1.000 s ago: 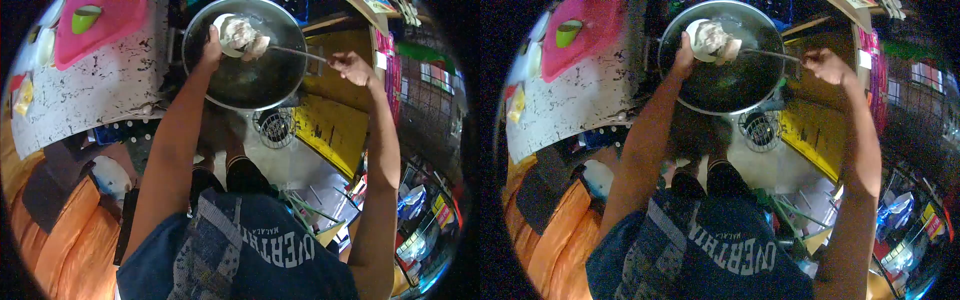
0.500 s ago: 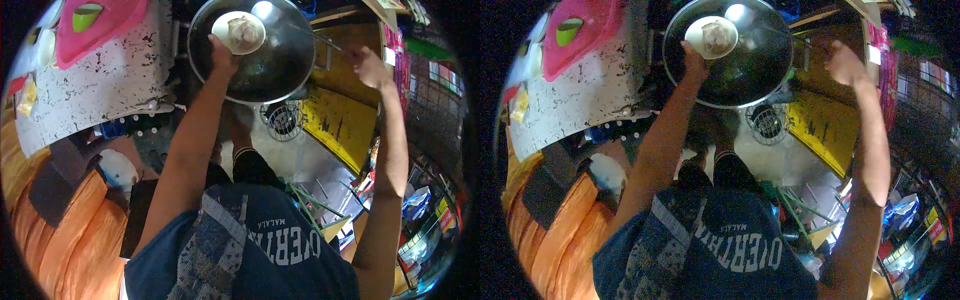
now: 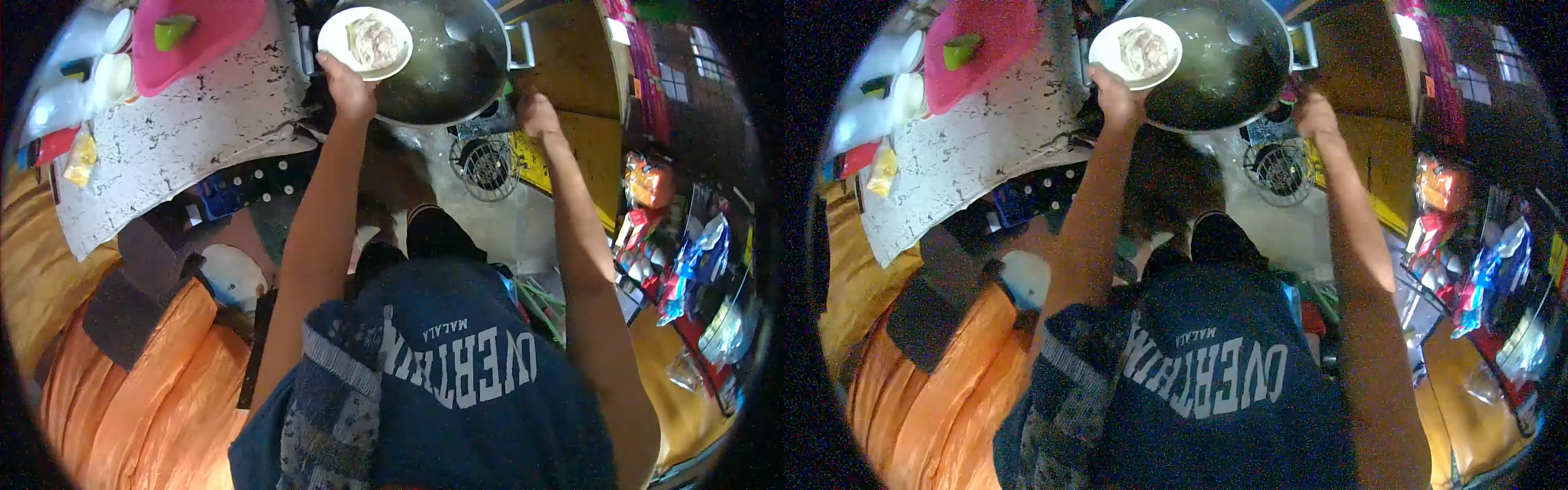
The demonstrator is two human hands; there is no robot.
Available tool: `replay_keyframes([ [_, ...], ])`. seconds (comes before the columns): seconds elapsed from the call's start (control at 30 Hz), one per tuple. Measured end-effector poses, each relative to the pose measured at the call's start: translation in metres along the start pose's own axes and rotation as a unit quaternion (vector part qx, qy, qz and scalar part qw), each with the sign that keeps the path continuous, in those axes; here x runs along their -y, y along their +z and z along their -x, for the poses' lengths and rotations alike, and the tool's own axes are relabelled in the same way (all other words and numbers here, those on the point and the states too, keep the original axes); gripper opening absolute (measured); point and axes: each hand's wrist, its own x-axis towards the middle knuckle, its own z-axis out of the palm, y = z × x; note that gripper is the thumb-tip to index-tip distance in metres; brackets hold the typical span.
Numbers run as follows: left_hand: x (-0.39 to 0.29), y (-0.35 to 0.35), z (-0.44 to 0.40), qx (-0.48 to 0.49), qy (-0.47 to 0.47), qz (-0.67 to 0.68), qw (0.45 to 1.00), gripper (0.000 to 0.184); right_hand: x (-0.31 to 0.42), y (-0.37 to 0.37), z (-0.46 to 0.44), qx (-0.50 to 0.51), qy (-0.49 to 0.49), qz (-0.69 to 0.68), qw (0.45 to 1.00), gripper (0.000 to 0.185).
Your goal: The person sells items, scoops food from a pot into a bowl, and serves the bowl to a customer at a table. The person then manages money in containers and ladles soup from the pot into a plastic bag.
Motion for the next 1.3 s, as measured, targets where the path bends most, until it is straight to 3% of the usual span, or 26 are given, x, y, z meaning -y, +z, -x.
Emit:
replay_keyframes([
  [0.1,-0.021,-0.008,0.031,-0.047,-0.025,-0.024,0.998,0.074,0.066,-0.005,0.041,-0.050,0.022,-0.216,0.975,0.040],
  [0.17,-0.027,-0.015,0.051,-0.079,-0.038,-0.029,0.996,0.074,0.100,-0.016,0.052,-0.014,0.095,-0.204,0.974,0.043],
  [0.23,-0.024,-0.028,0.065,-0.003,-0.004,0.041,0.999,0.069,0.111,-0.002,0.039,-0.032,0.070,-0.155,0.985,0.042],
  [0.27,-0.030,-0.022,0.075,-0.100,-0.030,0.009,0.994,0.066,0.117,0.003,0.028,-0.040,0.059,-0.133,0.989,0.042],
  [0.3,-0.033,-0.023,0.085,-0.096,-0.027,0.006,0.995,0.066,0.124,0.007,0.016,-0.049,0.048,-0.111,0.991,0.041],
  [0.37,-0.036,-0.024,0.099,-0.072,-0.074,0.005,0.995,0.064,0.136,0.021,-0.019,0.004,0.135,-0.157,0.978,0.036],
  [0.4,-0.028,-0.029,0.102,-0.063,-0.035,0.007,0.997,0.061,0.143,0.028,-0.035,0.003,0.188,-0.194,0.963,0.034],
  [0.43,-0.021,-0.036,0.103,-0.060,-0.037,0.003,0.997,0.061,0.145,0.036,-0.044,0.003,0.191,-0.198,0.961,0.034],
  [0.47,-0.016,-0.043,0.104,-0.061,-0.037,-0.099,0.993,0.065,0.149,0.039,-0.050,0.043,0.199,-0.188,0.961,0.036],
  [0.5,-0.013,-0.043,0.102,-0.076,-0.047,-0.079,0.993,0.065,0.151,0.050,-0.062,0.082,0.206,-0.176,0.959,0.037],
  [0.57,-0.008,-0.042,0.101,-0.092,-0.059,-0.062,0.992,0.066,0.148,0.103,-0.090,0.029,0.266,-0.188,0.945,0.036],
  [0.6,-0.008,-0.039,0.102,-0.107,-0.059,-0.077,0.990,0.064,0.129,0.146,-0.109,0.068,0.110,-0.067,0.989,0.033],
  [0.63,-0.006,-0.039,0.102,-0.123,-0.058,-0.092,0.986,0.062,0.127,0.146,-0.108,0.094,0.030,-0.005,0.995,0.032],
  [0.67,-0.003,-0.043,0.103,-0.126,-0.062,-0.095,0.986,0.062,0.125,0.146,-0.107,0.109,-0.052,0.055,0.991,0.031],
  [0.73,0.005,-0.052,0.101,-0.124,-0.086,-0.045,0.988,0.062,0.145,0.067,-0.077,0.155,-0.195,0.202,0.947,0.014],
  [0.87,0.003,-0.046,0.105,-0.132,-0.084,-0.059,0.986,0.063,0.122,0.071,-0.089,0.136,-0.102,-0.112,0.979,0.010],
  [1.03,-0.001,-0.043,0.108,-0.164,-0.119,-0.072,0.977,0.065,0.114,0.068,-0.083,0.105,-0.065,-0.225,0.966,0.005],
  [1.13,0.005,-0.052,0.104,-0.145,-0.110,-0.053,0.982,0.066,0.108,0.063,-0.070,0.032,-0.129,-0.234,0.963,0.004],
  [1.17,0.005,-0.052,0.102,-0.150,-0.108,-0.052,0.982,0.066,0.103,0.064,-0.069,-0.036,-0.217,-0.201,0.955,0.004],
  [1.23,0.003,-0.052,0.099,-0.140,-0.133,-0.043,0.980,0.067,0.088,0.069,-0.070,-0.228,-0.389,-0.109,0.886,0.004],
  [1.27,0.004,-0.056,0.099,-0.150,-0.129,-0.044,0.979,0.067,0.079,0.077,-0.069,-0.263,-0.408,-0.114,0.867,0.005],
  [1.3,0.008,-0.060,0.098,-0.138,-0.110,-0.120,0.977,0.068,0.060,0.105,-0.077,-0.168,-0.358,-0.202,0.896,0.005],
])
